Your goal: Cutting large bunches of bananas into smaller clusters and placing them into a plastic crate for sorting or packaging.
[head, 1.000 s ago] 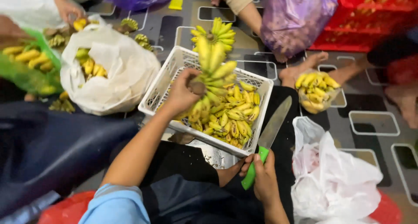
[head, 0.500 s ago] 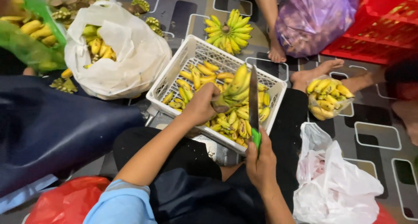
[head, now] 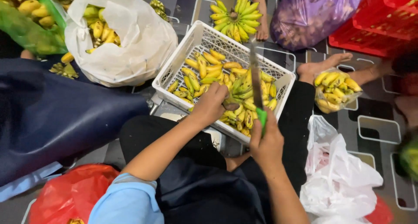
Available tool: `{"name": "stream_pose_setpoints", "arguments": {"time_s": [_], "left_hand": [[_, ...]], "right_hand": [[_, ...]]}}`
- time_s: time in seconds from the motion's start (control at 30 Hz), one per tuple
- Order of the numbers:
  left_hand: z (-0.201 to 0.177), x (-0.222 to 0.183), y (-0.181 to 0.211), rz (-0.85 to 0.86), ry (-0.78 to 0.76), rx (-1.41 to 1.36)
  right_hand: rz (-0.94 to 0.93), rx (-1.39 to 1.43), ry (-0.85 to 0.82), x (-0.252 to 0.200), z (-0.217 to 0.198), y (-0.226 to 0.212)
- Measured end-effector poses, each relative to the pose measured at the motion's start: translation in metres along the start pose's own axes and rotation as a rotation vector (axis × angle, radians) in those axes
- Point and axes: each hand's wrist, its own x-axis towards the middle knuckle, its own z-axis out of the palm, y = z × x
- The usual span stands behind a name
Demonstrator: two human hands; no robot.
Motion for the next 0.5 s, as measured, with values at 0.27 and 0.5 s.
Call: {"name": "stream_pose_setpoints", "arguments": {"time_s": [0.27, 0.5], "left_hand": [[0.010, -0.021, -0.007, 0.042, 0.007, 0.008], [0.031, -0.042, -0.019, 0.022, -0.064, 0.057]], "right_hand": [[0.159, -0.136, -0.146, -0.016, 0.023, -0.014], [0.195, -0.012, -0.167, -0.010, 0.001, -0.023]]}}
